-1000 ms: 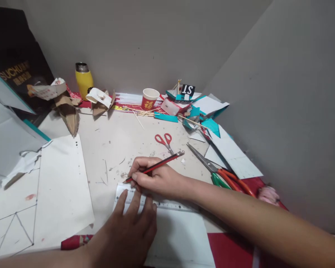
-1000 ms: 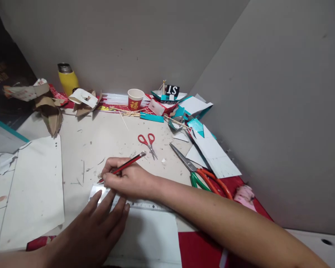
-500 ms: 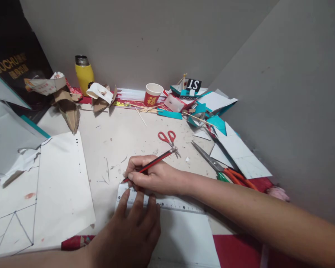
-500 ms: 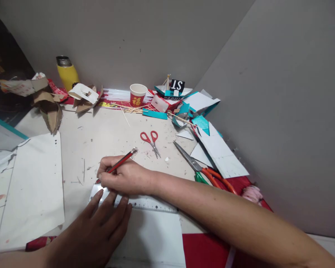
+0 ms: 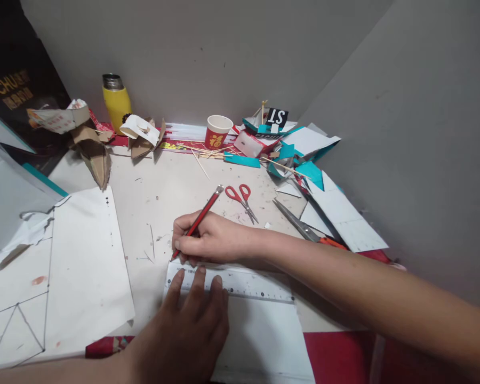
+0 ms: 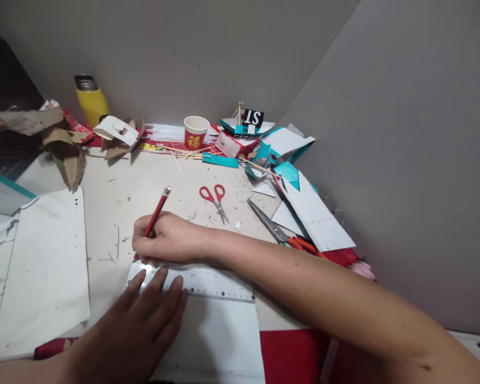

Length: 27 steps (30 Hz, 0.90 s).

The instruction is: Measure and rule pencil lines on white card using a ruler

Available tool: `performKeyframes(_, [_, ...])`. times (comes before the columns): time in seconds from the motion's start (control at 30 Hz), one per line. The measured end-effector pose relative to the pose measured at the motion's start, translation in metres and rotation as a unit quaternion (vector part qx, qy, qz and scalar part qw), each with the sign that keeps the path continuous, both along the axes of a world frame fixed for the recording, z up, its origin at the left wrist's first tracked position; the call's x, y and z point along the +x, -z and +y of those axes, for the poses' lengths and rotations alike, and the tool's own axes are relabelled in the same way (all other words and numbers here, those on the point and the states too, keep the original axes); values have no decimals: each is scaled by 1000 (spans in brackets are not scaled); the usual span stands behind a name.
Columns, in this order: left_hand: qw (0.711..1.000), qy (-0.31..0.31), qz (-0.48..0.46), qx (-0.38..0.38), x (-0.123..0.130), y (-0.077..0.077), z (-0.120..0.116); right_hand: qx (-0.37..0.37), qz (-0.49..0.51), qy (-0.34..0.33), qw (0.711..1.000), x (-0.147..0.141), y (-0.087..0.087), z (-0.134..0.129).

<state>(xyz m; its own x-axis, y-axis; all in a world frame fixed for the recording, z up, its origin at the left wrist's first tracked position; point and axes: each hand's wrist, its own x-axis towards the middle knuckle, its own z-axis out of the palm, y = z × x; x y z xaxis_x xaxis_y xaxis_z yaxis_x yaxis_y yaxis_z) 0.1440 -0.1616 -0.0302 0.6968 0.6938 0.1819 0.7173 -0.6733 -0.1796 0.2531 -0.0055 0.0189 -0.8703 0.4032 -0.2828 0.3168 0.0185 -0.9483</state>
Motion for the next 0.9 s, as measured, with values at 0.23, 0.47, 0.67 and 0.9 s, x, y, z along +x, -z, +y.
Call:
performKeyframes(0.23, [1000, -11, 0, -16, 1, 4, 0, 21, -26, -71, 997, -7, -9, 10])
performKeyframes(0.47, [997, -47, 3, -66, 5, 4, -4, 101, -30, -105, 989, 0, -15, 12])
performKeyframes(0.67, [995, -37, 2, -91, 5, -2, -5, 160, -24, -119, 980, 7, -17, 12])
performKeyframes(0.9, [995, -25, -6, -97, 4, 1, -5, 172, -49, -120, 977, 11, -22, 11])
